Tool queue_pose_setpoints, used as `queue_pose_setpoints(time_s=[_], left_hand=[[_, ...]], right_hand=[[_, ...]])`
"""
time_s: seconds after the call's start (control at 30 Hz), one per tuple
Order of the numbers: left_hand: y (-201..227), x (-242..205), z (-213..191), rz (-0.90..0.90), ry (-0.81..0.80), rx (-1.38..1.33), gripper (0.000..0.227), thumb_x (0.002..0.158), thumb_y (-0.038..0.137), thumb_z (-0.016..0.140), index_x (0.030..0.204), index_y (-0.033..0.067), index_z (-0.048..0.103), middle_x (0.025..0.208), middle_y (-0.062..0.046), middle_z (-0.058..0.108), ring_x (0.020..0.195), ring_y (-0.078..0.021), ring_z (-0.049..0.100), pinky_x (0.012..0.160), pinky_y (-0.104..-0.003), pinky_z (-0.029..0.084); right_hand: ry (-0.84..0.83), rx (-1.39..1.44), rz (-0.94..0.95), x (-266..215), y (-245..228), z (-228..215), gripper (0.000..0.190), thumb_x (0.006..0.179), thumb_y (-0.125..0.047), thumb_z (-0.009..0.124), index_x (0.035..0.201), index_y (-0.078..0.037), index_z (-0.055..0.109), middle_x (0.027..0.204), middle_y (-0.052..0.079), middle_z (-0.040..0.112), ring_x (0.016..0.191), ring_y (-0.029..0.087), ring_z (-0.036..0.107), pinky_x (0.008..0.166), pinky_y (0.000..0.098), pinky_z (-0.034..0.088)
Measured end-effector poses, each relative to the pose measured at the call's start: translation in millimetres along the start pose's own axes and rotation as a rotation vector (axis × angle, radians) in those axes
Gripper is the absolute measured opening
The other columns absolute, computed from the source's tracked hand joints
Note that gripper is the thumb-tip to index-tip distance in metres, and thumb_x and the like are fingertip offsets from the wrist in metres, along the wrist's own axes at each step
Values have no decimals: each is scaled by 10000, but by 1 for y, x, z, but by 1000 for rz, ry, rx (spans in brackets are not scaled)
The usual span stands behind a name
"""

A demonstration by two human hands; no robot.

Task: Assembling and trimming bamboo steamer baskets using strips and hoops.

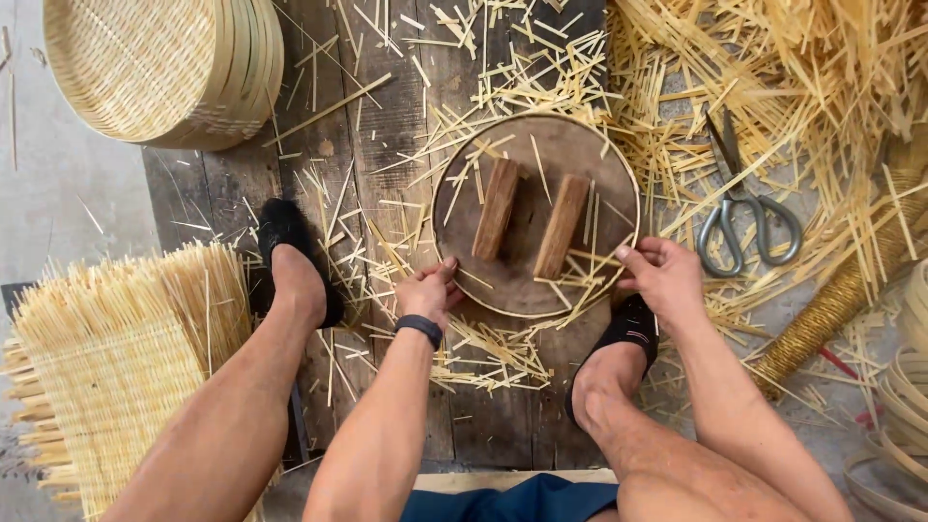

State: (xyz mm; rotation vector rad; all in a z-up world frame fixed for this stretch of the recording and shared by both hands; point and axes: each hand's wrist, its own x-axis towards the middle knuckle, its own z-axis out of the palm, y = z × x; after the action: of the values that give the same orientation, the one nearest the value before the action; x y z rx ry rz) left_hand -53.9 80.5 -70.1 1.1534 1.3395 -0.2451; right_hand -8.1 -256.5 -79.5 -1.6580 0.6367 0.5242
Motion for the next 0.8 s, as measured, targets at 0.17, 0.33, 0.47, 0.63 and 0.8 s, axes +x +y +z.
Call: queue_pose_setpoints(time_s=[0.17, 0.33, 0.47, 0.63, 0.8], left_hand=[[-63, -42, 25, -192, -35, -15, 398, 879, 22, 767, 1151, 23, 477, 1049, -184, 672, 895, -293, 716, 815, -428, 654], [-100, -36, 35, -173, -24, -251, 317, 858, -65, 729, 996, 32, 461, 937, -118, 640, 844, -274, 705, 784, -440, 679], [-79, -46, 27, -176, -9, -156, 273, 854, -72, 713, 1023, -11, 508, 972, -155, 670, 845, -284, 728, 776, -417, 657], [-5, -25, 13, 229, 229, 271, 458, 801, -28, 782, 1212, -2, 581, 1144, -118, 696, 970, -191, 693, 907, -364, 583], [58, -18, 17, -19, -81, 15, 400, 934, 359, 734, 1114, 12, 649, 917, -50, 651, 714, -173, 595, 617, -338, 473]], right_hand=[[-72, 95, 128, 6, 23, -3, 272, 866, -61, 762, 1051, 66, 608, 939, 142, 684, 731, 198, 713, 607, 338, 644], [-86, 139, 177, 12, 32, 3, 244, 897, -45, 734, 1027, 79, 569, 865, 139, 643, 686, 216, 682, 594, 373, 655], [-63, 27, 172, -4, 8, 5, 244, 922, -41, 708, 1056, 99, 561, 847, 139, 646, 686, 214, 691, 611, 367, 663], [35, -241, -124, -35, -50, 5, 370, 910, -96, 736, 1174, 105, 570, 916, 164, 676, 770, 216, 701, 669, 334, 614], [-325, -52, -65, -47, -133, 53, 568, 899, -267, 685, 1355, 6, 485, 1046, 195, 688, 836, 182, 730, 629, 292, 639]])
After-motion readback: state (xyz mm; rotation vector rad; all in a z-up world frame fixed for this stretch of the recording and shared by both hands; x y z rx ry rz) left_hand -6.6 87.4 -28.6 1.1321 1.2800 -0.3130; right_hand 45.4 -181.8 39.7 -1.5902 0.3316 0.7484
